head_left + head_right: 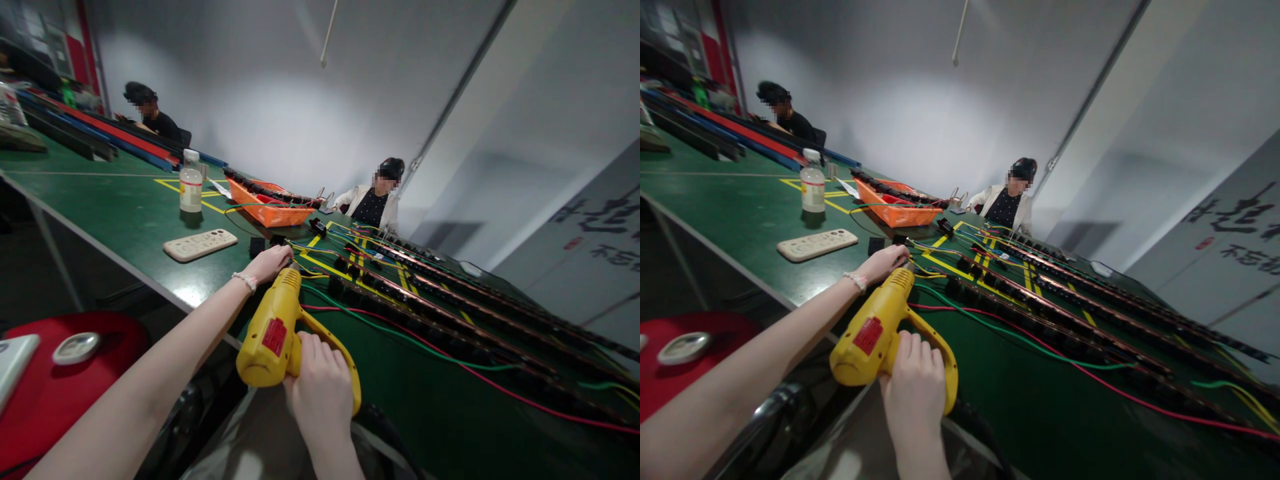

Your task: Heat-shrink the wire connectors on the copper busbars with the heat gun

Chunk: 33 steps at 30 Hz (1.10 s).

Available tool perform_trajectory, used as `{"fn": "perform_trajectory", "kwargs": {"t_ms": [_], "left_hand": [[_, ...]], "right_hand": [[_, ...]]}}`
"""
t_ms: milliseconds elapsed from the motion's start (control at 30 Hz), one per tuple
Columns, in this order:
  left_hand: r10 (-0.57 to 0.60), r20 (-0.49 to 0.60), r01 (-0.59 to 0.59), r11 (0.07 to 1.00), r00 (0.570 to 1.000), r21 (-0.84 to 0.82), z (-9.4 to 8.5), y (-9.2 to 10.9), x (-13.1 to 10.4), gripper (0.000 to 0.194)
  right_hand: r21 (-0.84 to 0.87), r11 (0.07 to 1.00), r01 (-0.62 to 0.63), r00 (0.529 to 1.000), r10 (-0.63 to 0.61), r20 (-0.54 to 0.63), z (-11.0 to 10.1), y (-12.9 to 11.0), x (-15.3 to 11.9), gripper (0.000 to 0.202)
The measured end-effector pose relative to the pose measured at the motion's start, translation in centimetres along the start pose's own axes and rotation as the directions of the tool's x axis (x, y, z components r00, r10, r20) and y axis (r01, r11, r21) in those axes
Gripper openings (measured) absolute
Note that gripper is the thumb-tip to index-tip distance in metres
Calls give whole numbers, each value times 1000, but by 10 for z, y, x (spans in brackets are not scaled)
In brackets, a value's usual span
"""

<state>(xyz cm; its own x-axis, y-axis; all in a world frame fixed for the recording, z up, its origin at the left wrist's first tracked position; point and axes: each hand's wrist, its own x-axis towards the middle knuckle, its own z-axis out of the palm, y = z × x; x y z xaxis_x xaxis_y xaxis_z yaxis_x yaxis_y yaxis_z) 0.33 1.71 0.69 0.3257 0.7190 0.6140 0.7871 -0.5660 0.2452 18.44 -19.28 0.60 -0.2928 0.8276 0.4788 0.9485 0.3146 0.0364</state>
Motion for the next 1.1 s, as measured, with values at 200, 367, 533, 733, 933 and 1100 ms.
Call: {"fn": "perform_trajectory", "kwargs": {"t_ms": [200, 367, 533, 733, 933, 1100], "left_hand": [[-27, 20, 27, 999, 999, -24, 0, -2, -1, 20], [-35, 43, 35, 999, 998, 4, -1, -3, -2, 17], [-42, 60, 37, 997, 997, 72, -4, 0, -2, 18], [-42, 57, 36, 994, 997, 101, -6, 3, -1, 19], [-12, 41, 7, 993, 999, 116, -9, 7, -3, 17], [-12, 29, 9, 995, 999, 102, -11, 9, -2, 17]], "right_hand": [[18, 1000, -11, 1000, 11, 15, -2, -2, 0, 39], [32, 999, -7, 1000, 7, -9, -3, -2, 0, 39], [52, 999, 1, 1000, -1, 9, -5, 3, 1, 39], [55, 998, 5, 1000, -5, 9, -4, 13, 0, 38], [94, 995, -13, 1000, 11, 26, 0, 30, -4, 36], [38, 998, -41, 999, 40, 25, -7, 45, -10, 34]]}}
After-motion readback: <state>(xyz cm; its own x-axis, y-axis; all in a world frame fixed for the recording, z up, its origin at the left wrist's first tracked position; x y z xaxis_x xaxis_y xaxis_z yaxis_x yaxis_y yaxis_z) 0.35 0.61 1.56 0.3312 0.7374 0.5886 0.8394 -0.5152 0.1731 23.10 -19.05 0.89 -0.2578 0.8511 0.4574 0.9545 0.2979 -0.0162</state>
